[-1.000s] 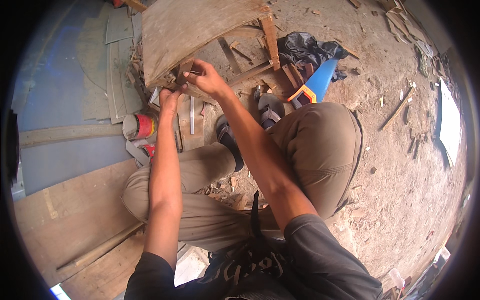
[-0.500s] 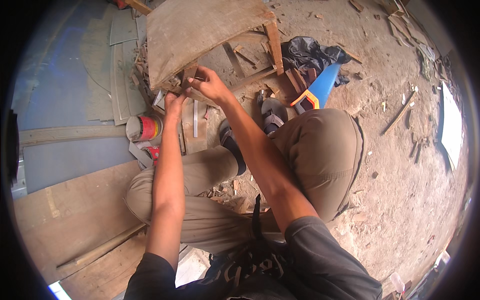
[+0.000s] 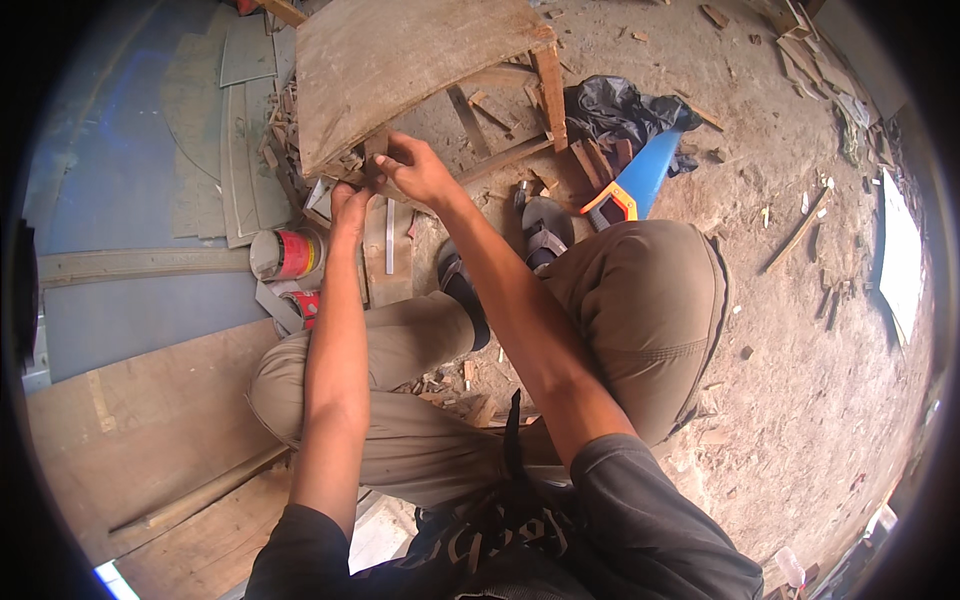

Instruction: The person uses a hand saw to cut a wooden plank and then hammers nails into a wooden stool to secure the plank. The person works on the floor in a cluttered workshop environment.

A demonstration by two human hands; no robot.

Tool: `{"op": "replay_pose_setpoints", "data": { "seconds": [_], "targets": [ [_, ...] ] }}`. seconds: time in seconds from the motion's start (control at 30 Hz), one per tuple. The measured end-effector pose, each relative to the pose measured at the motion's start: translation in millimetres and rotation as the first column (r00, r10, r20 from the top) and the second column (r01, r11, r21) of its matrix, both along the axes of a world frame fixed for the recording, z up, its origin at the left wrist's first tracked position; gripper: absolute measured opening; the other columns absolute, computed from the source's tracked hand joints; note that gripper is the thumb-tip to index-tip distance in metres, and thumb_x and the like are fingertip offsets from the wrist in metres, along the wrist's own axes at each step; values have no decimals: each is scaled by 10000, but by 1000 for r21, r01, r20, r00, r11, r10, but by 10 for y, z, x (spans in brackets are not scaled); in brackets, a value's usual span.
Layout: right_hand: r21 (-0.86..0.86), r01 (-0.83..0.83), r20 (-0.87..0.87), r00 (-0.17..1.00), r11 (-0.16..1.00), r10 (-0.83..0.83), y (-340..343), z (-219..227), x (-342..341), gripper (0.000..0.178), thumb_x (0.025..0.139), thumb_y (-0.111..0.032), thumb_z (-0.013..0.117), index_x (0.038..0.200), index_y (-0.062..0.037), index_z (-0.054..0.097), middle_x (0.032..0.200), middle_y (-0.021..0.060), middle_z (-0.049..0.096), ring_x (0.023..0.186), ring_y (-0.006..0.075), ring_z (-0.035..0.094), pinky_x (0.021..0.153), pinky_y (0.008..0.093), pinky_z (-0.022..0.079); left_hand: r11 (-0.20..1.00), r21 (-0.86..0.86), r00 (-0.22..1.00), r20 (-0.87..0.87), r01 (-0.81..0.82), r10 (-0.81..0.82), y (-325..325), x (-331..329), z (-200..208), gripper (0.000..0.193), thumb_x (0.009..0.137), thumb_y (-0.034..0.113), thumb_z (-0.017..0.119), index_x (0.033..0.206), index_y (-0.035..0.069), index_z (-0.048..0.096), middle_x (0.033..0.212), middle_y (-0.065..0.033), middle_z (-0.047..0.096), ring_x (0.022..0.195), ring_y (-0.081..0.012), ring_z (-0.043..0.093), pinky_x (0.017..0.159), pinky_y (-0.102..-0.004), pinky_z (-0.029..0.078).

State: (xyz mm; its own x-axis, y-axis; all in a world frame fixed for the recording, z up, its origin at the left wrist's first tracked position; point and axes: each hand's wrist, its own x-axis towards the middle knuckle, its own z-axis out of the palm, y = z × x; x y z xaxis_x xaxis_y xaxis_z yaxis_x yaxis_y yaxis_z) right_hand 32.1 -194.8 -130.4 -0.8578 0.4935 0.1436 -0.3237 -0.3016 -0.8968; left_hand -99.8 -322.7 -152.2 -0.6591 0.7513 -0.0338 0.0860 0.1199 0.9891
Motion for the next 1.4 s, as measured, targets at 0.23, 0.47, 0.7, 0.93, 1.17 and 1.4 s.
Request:
{"op": "replay_pose_setpoints", "data": {
  "seconds": [0.23,0.47,0.7,0.93,1.17,1.4],
  "targets": [
    [46,21,-29,999,999,-20,16,-47,-27,281,957,-75,563,1222,21,558,1134,78,643,1070,136,568,963,309,432,1000,16,1000,-11,-17,17,39,41,12,321,805,100,740,1112,31,681,1085,-30,691,992,-124,618,900,-269,443],
    [63,36,-11,999,997,-35,-8,-63,-16,304,958,-84,566,1243,20,552,1160,80,638,1085,140,564,971,309,429,1000,-2,1000,-24,-14,14,34,44,34,314,803,89,737,1104,22,680,1074,-35,690,982,-132,622,882,-271,452],
    [-14,21,-53,998,1000,-22,-53,-62,-24,320,958,-85,567,1260,15,541,1169,76,634,1092,139,554,970,306,423,996,-89,998,-67,11,-17,-14,-74,-32,342,797,81,735,1125,13,662,1083,-46,683,984,-138,617,886,-277,453],
    [-6,28,-37,999,1000,-29,-75,-50,-41,299,959,-78,559,1246,5,549,1164,67,634,1085,139,555,966,312,424,1000,4,1000,15,25,-25,3,-59,-11,404,813,106,737,1185,7,613,1158,-54,651,1056,-144,588,936,-281,422],
    [91,50,-21,999,995,-48,-84,-24,-67,246,965,-69,540,1196,13,561,1064,72,642,1010,139,571,938,316,439,999,26,999,26,18,-19,-30,-73,-51,388,821,116,738,1179,21,622,1154,-43,653,1058,-137,585,940,-274,419],
    [212,106,-38,994,971,-100,-88,-67,-103,221,970,-75,533,1167,22,557,1012,85,646,964,149,588,920,318,453,999,26,998,58,27,-28,-14,-34,-23,370,859,72,660,1218,9,598,1221,-61,624,1140,-159,571,1000,-298,419]
  ]
}}
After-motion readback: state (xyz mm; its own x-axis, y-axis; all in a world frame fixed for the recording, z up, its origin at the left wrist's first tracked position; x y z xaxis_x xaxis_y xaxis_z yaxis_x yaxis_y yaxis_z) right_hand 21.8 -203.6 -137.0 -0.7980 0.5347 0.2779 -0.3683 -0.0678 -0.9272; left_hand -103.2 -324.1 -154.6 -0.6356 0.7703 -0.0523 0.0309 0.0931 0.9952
